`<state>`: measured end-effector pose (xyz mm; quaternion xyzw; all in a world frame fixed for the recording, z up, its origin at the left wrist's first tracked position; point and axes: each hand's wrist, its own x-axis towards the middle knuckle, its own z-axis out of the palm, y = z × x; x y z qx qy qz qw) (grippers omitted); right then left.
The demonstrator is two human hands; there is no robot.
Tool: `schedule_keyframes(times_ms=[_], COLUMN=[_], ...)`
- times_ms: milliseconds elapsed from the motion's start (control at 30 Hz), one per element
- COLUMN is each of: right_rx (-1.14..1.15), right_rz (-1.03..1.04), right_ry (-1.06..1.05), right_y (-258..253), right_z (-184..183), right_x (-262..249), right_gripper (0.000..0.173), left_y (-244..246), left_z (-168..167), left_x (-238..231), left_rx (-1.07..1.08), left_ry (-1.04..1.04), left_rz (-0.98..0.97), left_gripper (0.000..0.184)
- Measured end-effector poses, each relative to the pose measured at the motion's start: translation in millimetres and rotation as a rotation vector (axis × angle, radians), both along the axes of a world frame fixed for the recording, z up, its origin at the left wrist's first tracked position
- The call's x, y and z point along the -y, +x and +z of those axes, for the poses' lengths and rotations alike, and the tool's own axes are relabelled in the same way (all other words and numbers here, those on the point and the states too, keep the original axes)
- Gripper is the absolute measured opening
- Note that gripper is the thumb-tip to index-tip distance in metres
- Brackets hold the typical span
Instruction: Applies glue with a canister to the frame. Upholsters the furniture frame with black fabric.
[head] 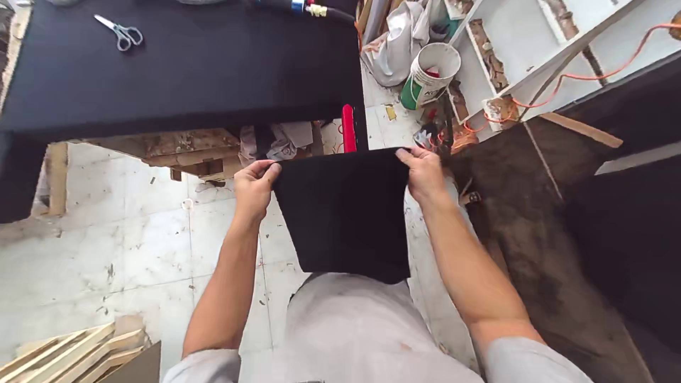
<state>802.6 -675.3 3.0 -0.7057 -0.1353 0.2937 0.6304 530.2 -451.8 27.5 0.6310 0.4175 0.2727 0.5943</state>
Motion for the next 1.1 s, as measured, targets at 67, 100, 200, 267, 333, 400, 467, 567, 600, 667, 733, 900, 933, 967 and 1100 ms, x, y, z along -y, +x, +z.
schedule_keyframes(times_ms=[67, 100, 200, 267, 333, 400, 467, 567, 600, 667, 733, 900, 933, 967, 1100], right_rx=[-0.1, -0.15, -0.282, -0.345, -0.409, -0.473, -0.522, -0.603, -0.63, -0.697, -0.762, -0.877, -0.906, -0.941, -1.048], right_rz=[-0.021, -0.03, -0.026, -0.013, -0.008, -0.003, 0.007, 0.041, 0.054, 0.077, 0.095, 0.167, 0.197, 0.226, 0.348], right_ry=[-0.012, -0.018, 0.006, 0.044, 0.077, 0.089, 0.092, 0.072, 0.06, 0.03, -0.016, -0.032, -0.023, -0.012, -0.013], right_y=[28.5, 39.6, 63.1, 74.8, 83.9, 91.2, 98.0, 103.9, 104.5, 105.0, 104.5, 108.7, 111.1, 114.0, 126.5], right_z=[-34.1, -45.9, -67.7, -75.2, -78.3, -77.1, -75.5, -78.5, -79.6, -80.1, -80.5, -88.7, -91.4, -94.6, -106.3], right_x=[-37.4, -51.7, -84.4, -101.8, -116.0, -125.1, -131.6, -136.7, -138.3, -139.8, -139.0, -137.8, -137.7, -138.6, -142.9], right_gripper=[0.016, 0.015, 0.012, 0.01, 0.01, 0.011, 0.01, 0.011, 0.011, 0.013, 0.014, 0.024, 0.024, 0.025, 0.021], left_y=[28.2, 40.6, 70.2, 88.0, 105.8, 120.8, 131.2, 138.1, 138.3, 139.3, 142.0, 158.8, 162.7, 167.3, 174.1], left_z=[-19.9, -25.8, -38.1, -44.5, -50.0, -54.7, -58.5, -68.2, -74.0, -86.2, -98.3, -127.4, -131.6, -133.5, -126.9], left_x=[-28.6, -38.0, -58.2, -68.8, -77.3, -82.1, -87.1, -92.5, -93.5, -93.6, -92.6, -91.9, -89.1, -87.3, -81.0], left_rx=[-0.046, -0.062, -0.075, -0.072, -0.066, -0.054, -0.046, -0.063, -0.069, -0.096, -0.123, -0.14, -0.137, -0.139, -0.195], left_ry=[-0.043, -0.07, -0.104, -0.119, -0.137, -0.15, -0.151, -0.117, -0.097, -0.096, -0.164, -0.273, -0.285, -0.302, -0.328], left_rz=[0.047, 0.075, 0.166, 0.226, 0.298, 0.37, 0.426, 0.429, 0.418, 0.413, 0.424, 0.378, 0.385, 0.396, 0.432], left_gripper=[0.017, 0.017, 0.014, 0.013, 0.013, 0.014, 0.014, 0.013, 0.012, 0.012, 0.014, 0.018, 0.017, 0.016, 0.019])
